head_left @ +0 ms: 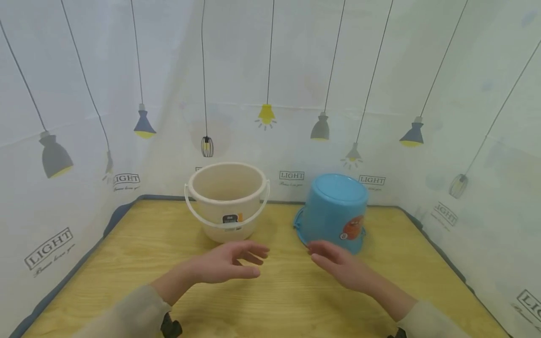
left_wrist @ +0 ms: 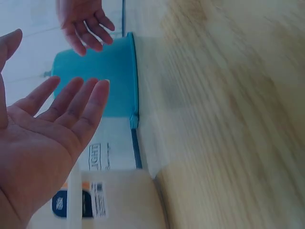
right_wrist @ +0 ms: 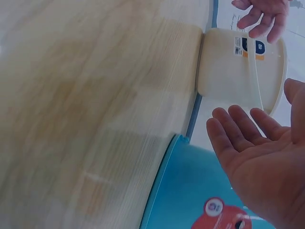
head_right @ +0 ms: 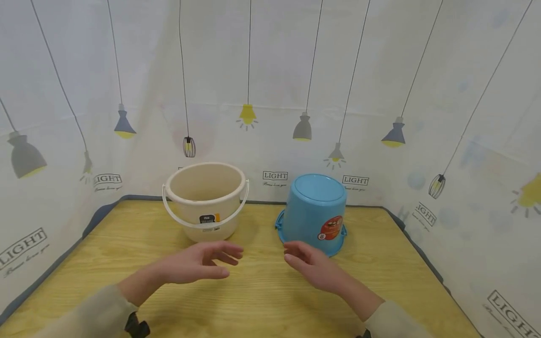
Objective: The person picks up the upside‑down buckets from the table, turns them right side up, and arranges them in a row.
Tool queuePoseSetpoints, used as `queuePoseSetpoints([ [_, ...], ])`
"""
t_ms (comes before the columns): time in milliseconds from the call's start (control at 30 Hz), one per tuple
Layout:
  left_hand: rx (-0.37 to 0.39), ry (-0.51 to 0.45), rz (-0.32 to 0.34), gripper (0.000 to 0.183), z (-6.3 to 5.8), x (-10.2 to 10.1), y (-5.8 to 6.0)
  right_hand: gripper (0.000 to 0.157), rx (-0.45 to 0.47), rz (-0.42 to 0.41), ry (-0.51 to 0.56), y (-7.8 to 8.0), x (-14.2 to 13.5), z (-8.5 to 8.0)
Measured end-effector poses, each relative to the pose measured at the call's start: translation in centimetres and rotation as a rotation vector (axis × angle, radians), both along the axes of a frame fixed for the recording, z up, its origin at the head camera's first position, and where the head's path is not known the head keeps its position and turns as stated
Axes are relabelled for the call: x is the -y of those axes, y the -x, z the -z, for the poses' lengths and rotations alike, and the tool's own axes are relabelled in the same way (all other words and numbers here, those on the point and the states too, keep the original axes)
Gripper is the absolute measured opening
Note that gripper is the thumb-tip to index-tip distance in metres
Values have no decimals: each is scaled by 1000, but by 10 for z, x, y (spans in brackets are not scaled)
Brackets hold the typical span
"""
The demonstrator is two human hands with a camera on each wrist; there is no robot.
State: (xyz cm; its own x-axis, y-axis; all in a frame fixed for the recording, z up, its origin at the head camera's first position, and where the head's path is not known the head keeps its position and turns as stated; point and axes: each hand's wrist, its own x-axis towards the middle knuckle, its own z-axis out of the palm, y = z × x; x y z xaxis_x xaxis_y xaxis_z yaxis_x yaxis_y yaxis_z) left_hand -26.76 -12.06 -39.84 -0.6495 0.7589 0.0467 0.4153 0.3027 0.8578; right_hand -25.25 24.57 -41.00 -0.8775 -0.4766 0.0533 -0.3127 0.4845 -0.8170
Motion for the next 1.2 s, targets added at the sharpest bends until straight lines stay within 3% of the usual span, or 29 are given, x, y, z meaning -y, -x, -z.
queuePoseSetpoints([
  [233, -12, 50, 5, 65, 10, -42, 16, 52, -3, 90, -114, -3, -39, 4],
  [667, -30, 139, -65, 90, 21, -96, 59, 53, -79, 210, -308, 23, -122, 23],
  [1033, -40, 222, -208, 104, 42, -121, 98, 103, -40, 223, -406, 58, -148, 29],
  [1200, -51, 255, -228, 107, 47, -132, 114, 114, -32, 227, -427, 69, -149, 33],
])
